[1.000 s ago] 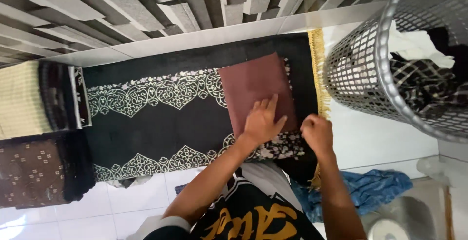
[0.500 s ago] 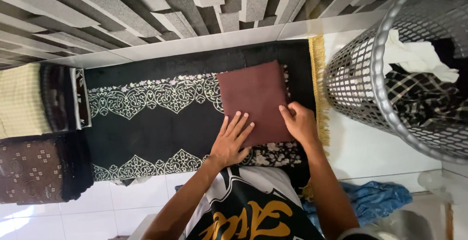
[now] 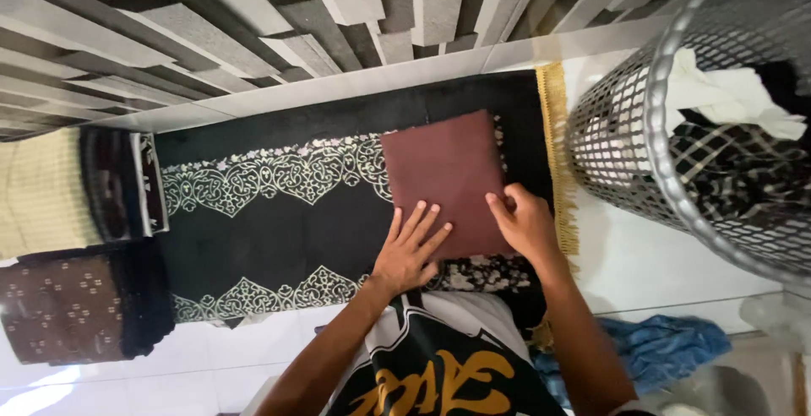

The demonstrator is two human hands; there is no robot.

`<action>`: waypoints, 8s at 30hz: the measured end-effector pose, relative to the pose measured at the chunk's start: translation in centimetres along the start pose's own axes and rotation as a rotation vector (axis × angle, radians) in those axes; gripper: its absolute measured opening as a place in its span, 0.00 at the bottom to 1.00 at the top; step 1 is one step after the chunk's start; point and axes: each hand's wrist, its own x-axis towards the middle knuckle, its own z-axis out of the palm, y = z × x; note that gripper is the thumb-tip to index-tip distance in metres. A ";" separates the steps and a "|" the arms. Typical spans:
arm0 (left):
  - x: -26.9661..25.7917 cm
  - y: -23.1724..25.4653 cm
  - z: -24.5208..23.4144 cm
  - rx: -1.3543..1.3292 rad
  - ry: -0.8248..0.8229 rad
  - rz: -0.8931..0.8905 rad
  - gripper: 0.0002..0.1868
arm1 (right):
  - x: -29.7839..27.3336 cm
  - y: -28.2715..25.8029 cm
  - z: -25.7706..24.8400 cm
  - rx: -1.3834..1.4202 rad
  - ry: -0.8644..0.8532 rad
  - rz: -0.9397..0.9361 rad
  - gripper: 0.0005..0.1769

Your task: Take a piece of brown cloth from a basket, fold it neatly on a surface, and place it on a stack of folded items.

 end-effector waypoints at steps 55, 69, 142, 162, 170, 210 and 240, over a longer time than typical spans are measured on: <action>-6.1 -1.6 0.7 -0.334 0.132 0.102 0.27 | 9.4 -3.9 7.4 -0.533 0.442 -0.507 0.39; -8.6 -1.3 3.4 -0.640 -0.119 -0.554 0.07 | 0.9 -2.7 7.7 -0.458 0.580 -0.487 0.32; -8.7 -16.5 -9.6 0.368 -0.003 -0.584 0.43 | -0.9 -15.7 19.8 -0.542 0.166 -0.587 0.44; -1.6 -26.1 -6.8 0.337 -0.422 -0.498 0.38 | 12.6 -13.1 22.2 -0.723 -0.234 -0.567 0.33; 1.7 -24.3 -15.1 0.156 -0.788 -0.598 0.44 | 9.8 -21.5 13.7 -0.663 -0.647 -0.280 0.37; -11.3 -14.4 -8.9 0.278 0.110 -0.505 0.34 | 0.6 -13.4 16.1 -0.499 0.210 -0.922 0.37; -7.6 -15.8 -10.1 0.266 0.184 -0.565 0.36 | 0.7 -19.6 21.2 -0.402 0.334 -0.859 0.34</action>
